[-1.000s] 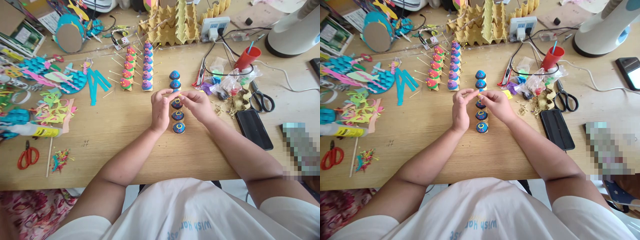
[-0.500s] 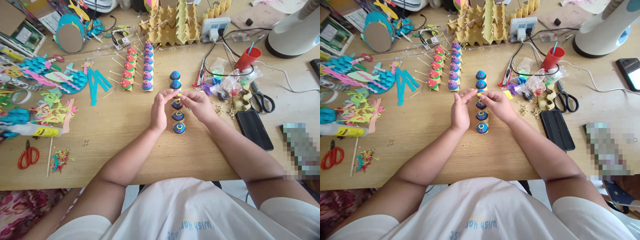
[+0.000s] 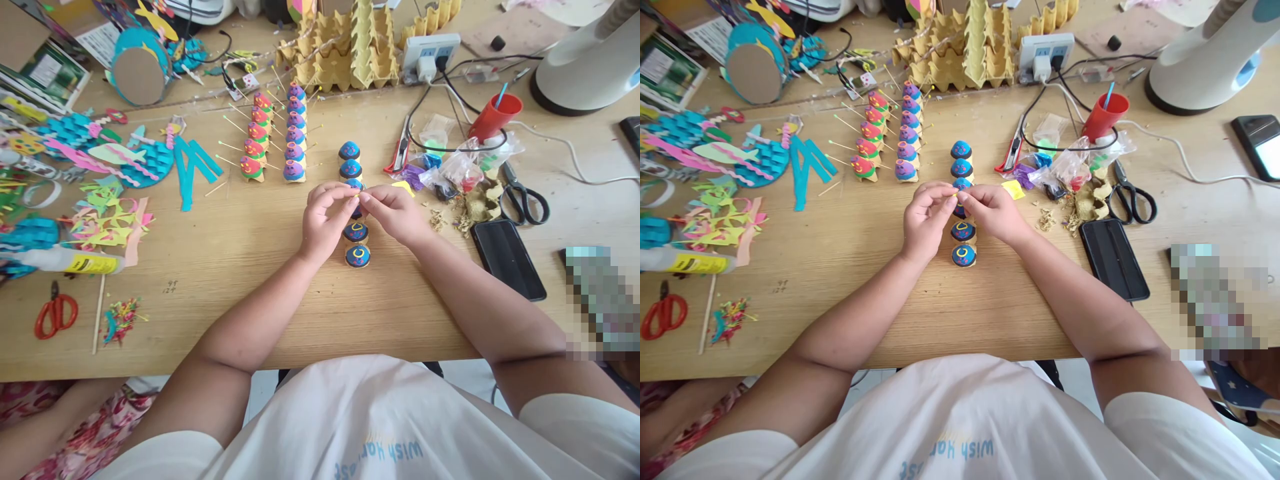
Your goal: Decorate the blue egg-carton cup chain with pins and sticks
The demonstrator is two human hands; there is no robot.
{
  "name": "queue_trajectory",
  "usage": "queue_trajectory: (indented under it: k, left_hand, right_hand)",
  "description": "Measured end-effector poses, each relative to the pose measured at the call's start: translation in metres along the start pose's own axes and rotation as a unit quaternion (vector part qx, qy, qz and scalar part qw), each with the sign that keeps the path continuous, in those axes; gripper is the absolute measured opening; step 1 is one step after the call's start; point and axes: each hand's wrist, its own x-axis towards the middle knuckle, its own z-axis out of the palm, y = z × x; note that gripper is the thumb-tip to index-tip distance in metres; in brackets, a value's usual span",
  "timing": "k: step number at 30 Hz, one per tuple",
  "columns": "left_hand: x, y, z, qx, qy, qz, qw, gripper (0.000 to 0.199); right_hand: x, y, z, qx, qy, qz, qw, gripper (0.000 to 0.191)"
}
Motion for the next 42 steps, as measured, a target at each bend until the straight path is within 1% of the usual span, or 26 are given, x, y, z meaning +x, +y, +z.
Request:
queue_trajectory:
  k: [2,7,10,13,16,19,21,23,26,28,30,32,35,39,42]
  left_hand:
    - [0.001,-0.003,0.001,-0.014,0.012,-0.003,1.0,0.028]
    - [0.001,-0.009,0.004,-0.072,0.031,-0.04,0.996,0.029]
    - [0.0,-0.01,0.003,-0.06,0.022,-0.044,0.997,0.033]
    - [-0.001,-0.009,0.001,-0.049,-0.001,-0.037,0.998,0.035]
    - [-0.001,-0.009,0.0,-0.065,-0.012,-0.056,0.996,0.039]
    - [0.0,-0.01,0.0,-0.087,0.017,-0.082,0.993,0.047]
    - [0.001,-0.012,0.0,-0.093,0.04,-0.094,0.99,0.049]
    - [0.002,-0.015,0.0,-0.095,0.053,-0.102,0.989,0.05]
    - [0.003,-0.021,-0.001,-0.094,0.061,-0.11,0.988,0.048]
    - [0.003,-0.023,-0.002,-0.088,0.058,-0.114,0.988,0.046]
    - [0.002,-0.025,-0.002,-0.078,0.055,-0.117,0.988,0.045]
    - [0.002,-0.025,-0.002,-0.075,0.055,-0.122,0.988,0.044]
    - [0.003,-0.023,-0.002,-0.082,0.058,-0.126,0.987,0.04]
    - [0.003,-0.017,0.0,-0.112,0.065,-0.125,0.984,0.037]
    - [0.002,-0.012,0.001,-0.119,0.061,-0.108,0.985,0.039]
  right_hand:
    - [0.0,0.0,0.001,-0.005,-0.006,-0.001,1.0,0.074]
    - [-0.001,0.0,0.0,0.032,0.035,0.024,0.999,0.071]
    - [-0.001,0.001,0.001,0.077,0.009,0.043,0.996,0.064]
    - [0.0,0.004,0.003,0.143,-0.007,0.064,0.988,0.059]
    - [0.003,0.007,0.001,0.188,0.024,0.085,0.978,0.055]
    - [0.006,0.008,-0.003,0.21,0.07,0.097,0.97,0.047]
    - [0.007,0.008,-0.007,0.214,0.084,0.098,0.968,0.043]
    - [0.008,0.008,-0.009,0.212,0.086,0.092,0.969,0.045]
    - [0.008,0.012,-0.01,0.181,0.087,0.077,0.977,0.056]
    - [0.007,0.015,-0.01,0.142,0.092,0.078,0.983,0.065]
    - [0.007,0.018,-0.009,0.111,0.102,0.083,0.985,0.069]
    - [0.008,0.019,-0.008,0.111,0.113,0.078,0.984,0.065]
    - [0.01,0.019,-0.008,0.154,0.119,0.062,0.979,0.054]
    - [0.01,0.017,-0.007,0.191,0.116,0.06,0.973,0.054]
    - [0.006,0.013,-0.006,0.159,0.105,0.066,0.98,0.059]
